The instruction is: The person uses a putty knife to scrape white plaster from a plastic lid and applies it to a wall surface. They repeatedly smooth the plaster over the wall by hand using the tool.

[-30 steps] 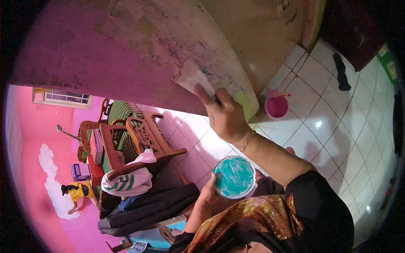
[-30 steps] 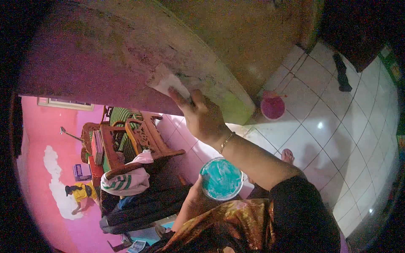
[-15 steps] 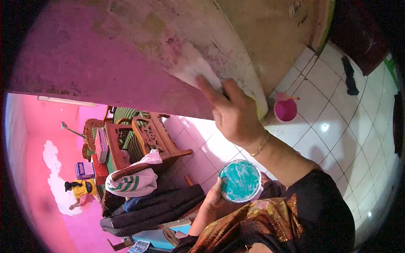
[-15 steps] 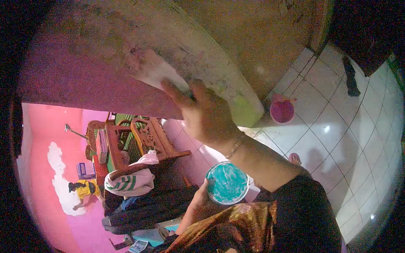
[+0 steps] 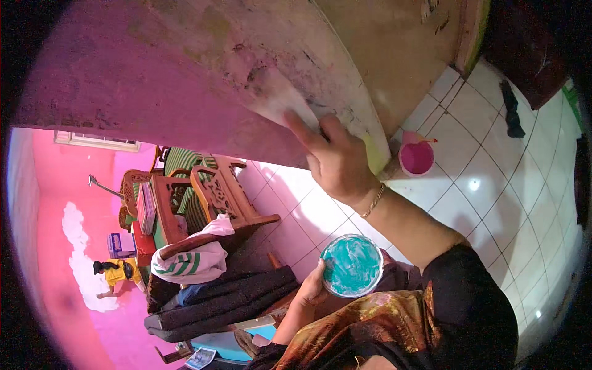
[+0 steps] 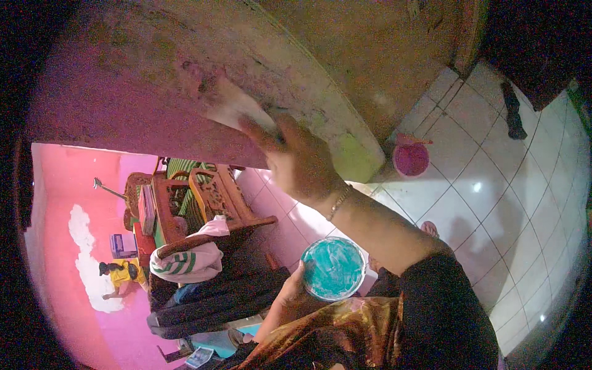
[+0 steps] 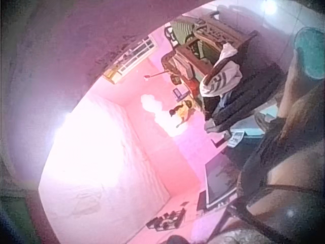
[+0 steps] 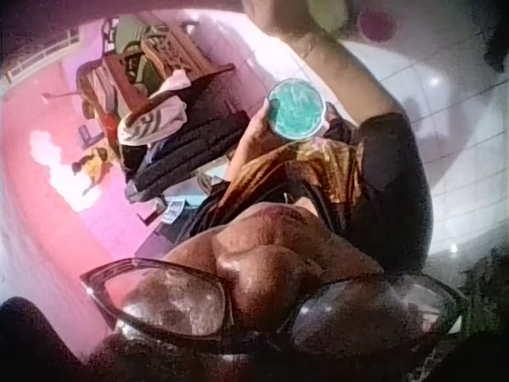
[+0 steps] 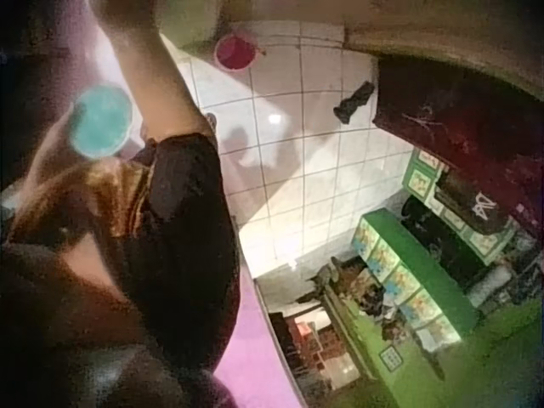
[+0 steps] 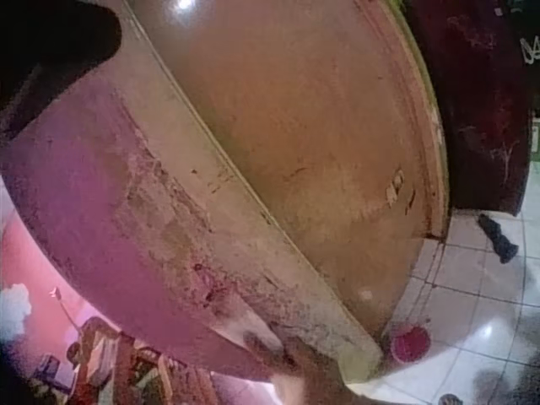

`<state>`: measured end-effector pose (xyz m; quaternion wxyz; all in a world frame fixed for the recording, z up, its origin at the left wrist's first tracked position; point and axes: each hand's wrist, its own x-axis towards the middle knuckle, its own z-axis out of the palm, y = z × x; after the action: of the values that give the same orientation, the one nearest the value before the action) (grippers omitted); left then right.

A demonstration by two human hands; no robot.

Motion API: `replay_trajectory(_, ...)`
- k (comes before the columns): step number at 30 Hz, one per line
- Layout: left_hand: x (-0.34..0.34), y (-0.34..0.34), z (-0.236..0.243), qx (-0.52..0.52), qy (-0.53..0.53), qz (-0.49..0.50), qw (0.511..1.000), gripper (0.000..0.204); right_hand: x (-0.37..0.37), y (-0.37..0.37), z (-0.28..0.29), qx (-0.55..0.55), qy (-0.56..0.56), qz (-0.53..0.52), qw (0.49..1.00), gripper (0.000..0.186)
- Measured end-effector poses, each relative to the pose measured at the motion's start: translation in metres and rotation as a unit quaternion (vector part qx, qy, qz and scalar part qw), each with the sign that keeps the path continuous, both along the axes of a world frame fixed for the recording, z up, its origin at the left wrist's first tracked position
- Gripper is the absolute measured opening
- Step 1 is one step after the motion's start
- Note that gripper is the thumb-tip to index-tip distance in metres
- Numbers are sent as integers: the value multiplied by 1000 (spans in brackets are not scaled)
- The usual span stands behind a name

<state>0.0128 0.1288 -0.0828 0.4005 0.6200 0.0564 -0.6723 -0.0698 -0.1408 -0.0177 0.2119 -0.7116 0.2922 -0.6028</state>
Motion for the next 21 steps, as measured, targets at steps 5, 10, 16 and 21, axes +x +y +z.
replay_trajectory(5,0,7,-6,22,-16,29,999,65,-6,-7,22,-2,7,-5,1000,61)
replay_trajectory(10,0,10,-4,22,-23,53,998,61,-7,1,-5,22,34,-4,999,57)
replay_trajectory(16,1,18,-14,7,-27,48,998,59,-7,-5,-2,14,-31,40,999,58)
replay_trajectory(21,-1,12,-11,33,5,45,998,59,6,-5,-22,38,-17,28,999,56)
